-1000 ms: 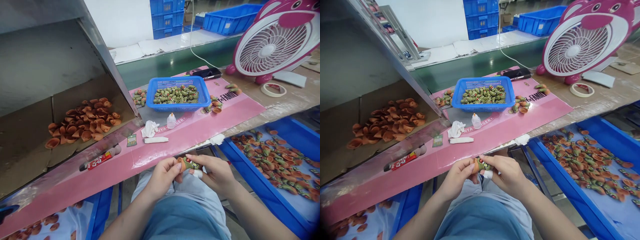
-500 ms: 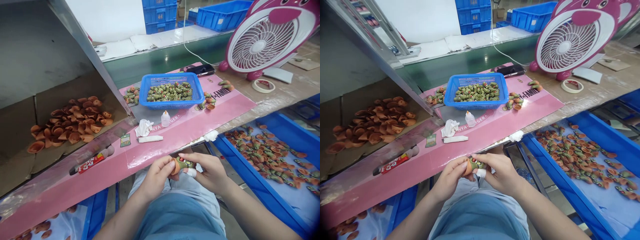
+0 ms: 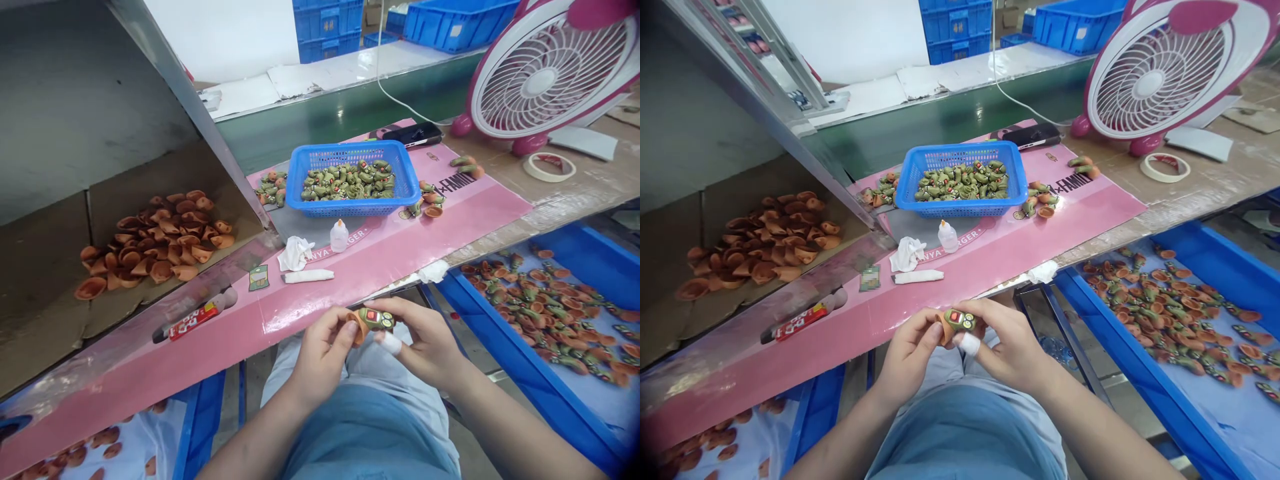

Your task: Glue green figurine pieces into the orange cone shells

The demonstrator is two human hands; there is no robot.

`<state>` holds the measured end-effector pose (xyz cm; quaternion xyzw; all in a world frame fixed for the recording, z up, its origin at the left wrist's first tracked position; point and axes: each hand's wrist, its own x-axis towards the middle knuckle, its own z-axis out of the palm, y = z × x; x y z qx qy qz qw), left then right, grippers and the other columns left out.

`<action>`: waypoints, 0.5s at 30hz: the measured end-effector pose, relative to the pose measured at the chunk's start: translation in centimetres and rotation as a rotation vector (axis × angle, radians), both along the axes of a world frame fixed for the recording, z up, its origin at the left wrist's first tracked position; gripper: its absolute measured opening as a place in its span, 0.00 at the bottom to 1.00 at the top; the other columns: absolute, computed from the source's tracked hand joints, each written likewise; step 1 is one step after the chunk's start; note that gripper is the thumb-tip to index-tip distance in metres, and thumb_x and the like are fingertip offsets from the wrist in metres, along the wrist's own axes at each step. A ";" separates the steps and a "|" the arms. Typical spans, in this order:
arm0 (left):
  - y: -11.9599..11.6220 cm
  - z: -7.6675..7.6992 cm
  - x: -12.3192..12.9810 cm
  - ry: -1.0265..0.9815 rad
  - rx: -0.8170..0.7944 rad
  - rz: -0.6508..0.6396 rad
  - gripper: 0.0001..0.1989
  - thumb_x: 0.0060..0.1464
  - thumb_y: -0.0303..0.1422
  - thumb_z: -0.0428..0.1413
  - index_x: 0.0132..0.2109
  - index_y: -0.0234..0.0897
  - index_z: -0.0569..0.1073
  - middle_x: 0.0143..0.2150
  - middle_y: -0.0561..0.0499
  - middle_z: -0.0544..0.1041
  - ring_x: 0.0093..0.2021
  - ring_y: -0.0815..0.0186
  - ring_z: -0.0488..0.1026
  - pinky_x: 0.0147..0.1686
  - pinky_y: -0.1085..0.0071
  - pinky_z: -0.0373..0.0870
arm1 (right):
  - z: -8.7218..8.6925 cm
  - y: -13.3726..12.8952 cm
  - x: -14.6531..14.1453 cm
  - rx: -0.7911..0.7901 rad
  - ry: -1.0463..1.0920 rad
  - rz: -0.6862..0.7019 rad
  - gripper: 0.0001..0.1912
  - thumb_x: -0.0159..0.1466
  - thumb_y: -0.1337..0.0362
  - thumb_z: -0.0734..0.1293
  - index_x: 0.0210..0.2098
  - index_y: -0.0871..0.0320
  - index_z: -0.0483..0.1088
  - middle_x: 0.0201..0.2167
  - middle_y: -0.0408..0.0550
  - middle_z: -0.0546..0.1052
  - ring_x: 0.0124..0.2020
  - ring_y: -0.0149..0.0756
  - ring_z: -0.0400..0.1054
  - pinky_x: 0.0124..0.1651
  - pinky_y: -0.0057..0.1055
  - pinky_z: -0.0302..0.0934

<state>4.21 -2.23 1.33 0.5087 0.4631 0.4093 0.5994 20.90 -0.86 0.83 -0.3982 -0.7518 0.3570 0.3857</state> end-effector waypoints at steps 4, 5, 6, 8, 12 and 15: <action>-0.2 -0.3 -0.1 -0.071 -0.011 0.049 0.12 0.51 0.38 0.53 0.39 0.34 0.66 0.30 0.51 0.70 0.29 0.69 0.67 0.32 0.72 0.65 | 0.0 0.3 0.0 0.115 -0.070 -0.008 0.15 0.59 0.67 0.61 0.46 0.55 0.62 0.35 0.48 0.74 0.33 0.32 0.68 0.35 0.28 0.63; -0.3 -0.4 -0.2 -0.067 -0.019 0.054 0.13 0.49 0.38 0.55 0.38 0.33 0.66 0.30 0.51 0.71 0.29 0.69 0.68 0.32 0.72 0.66 | 0.0 0.4 0.0 0.131 -0.070 0.007 0.15 0.59 0.67 0.61 0.47 0.56 0.62 0.34 0.48 0.74 0.33 0.31 0.67 0.34 0.28 0.63; -0.3 -0.4 -0.2 -0.054 -0.028 0.056 0.13 0.48 0.37 0.56 0.38 0.33 0.66 0.30 0.50 0.71 0.29 0.69 0.68 0.31 0.72 0.66 | 0.0 0.4 0.0 0.136 -0.069 0.025 0.16 0.59 0.67 0.60 0.47 0.56 0.62 0.34 0.48 0.74 0.32 0.31 0.67 0.33 0.28 0.63; -0.3 -0.5 -0.2 -0.017 -0.043 0.057 0.12 0.48 0.36 0.56 0.36 0.33 0.66 0.30 0.49 0.72 0.28 0.69 0.69 0.30 0.72 0.66 | -0.1 0.5 0.0 0.122 -0.065 0.055 0.16 0.59 0.68 0.60 0.47 0.55 0.61 0.35 0.47 0.74 0.32 0.30 0.67 0.33 0.28 0.63; -0.2 -0.2 -0.2 0.015 -0.066 0.067 0.09 0.49 0.34 0.55 0.35 0.32 0.66 0.28 0.50 0.72 0.26 0.70 0.69 0.28 0.73 0.67 | -0.2 0.8 -0.2 0.061 -0.035 0.076 0.16 0.58 0.70 0.61 0.46 0.55 0.62 0.36 0.46 0.73 0.33 0.29 0.66 0.35 0.26 0.62; 0.0 0.1 -0.2 -0.017 -0.089 0.094 0.09 0.48 0.34 0.55 0.34 0.32 0.66 0.27 0.51 0.72 0.24 0.71 0.69 0.27 0.74 0.67 | -0.3 0.9 -0.3 0.015 -0.012 0.074 0.14 0.58 0.69 0.61 0.45 0.56 0.64 0.36 0.47 0.73 0.35 0.31 0.67 0.37 0.28 0.62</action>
